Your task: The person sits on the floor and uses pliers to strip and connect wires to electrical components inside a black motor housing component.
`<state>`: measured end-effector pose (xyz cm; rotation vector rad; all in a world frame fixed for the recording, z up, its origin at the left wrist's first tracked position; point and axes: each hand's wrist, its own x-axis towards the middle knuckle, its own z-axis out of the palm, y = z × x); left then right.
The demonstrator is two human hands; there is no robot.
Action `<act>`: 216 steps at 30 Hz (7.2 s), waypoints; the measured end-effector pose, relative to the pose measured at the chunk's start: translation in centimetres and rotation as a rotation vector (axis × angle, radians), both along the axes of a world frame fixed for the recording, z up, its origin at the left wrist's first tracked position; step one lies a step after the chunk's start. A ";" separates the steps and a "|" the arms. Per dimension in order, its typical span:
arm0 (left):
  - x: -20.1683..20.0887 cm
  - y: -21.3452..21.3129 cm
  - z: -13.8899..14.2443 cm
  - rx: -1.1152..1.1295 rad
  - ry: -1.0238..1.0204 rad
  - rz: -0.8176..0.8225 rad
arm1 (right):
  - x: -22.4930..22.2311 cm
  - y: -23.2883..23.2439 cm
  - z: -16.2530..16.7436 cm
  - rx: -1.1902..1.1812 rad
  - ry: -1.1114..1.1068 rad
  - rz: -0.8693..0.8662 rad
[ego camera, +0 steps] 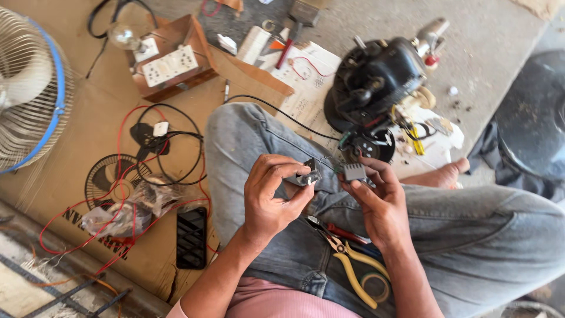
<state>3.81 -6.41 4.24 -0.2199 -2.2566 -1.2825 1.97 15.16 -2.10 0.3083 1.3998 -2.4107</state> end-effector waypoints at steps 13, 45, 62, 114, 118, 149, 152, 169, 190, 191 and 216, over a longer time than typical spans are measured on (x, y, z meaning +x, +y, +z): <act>1.5 2.4 -4.1 -0.071 0.113 -0.083 | 0.3 0.6 -0.3 -0.037 -0.040 0.010; -0.1 6.0 -3.2 0.160 -0.276 -0.086 | 0.3 1.4 -0.5 -0.164 -0.155 0.030; -0.3 6.0 -4.6 0.414 -0.372 -0.225 | 0.5 1.5 -1.1 -0.142 -0.126 0.048; -3.8 5.4 -3.8 0.207 -0.481 -0.315 | 0.6 1.1 -0.2 0.467 0.278 -0.208; -3.7 5.2 -3.8 0.196 -0.467 -0.434 | 0.4 1.1 0.2 0.441 0.306 -0.218; -2.9 6.2 -3.6 0.352 -0.475 -0.491 | 1.2 1.4 4.3 1.063 0.770 -0.344; -2.9 6.4 -3.7 0.389 -0.487 -0.503 | 1.1 1.4 4.3 1.066 0.766 -0.353; -3.2 5.9 -4.0 0.448 -0.558 -0.457 | -1.4 5.4 -1.0 0.275 0.138 -0.459; -3.8 0.8 -5.9 0.912 -0.487 -0.506 | -6.7 3.1 -5.5 0.011 -0.438 -0.132; -3.8 0.6 -6.0 0.907 -0.494 -0.511 | -6.9 3.1 -5.6 0.019 -0.450 -0.133; -4.3 0.6 0.1 -0.044 -0.495 -0.397 | 1.9 -3.1 2.2 0.367 -0.208 -0.384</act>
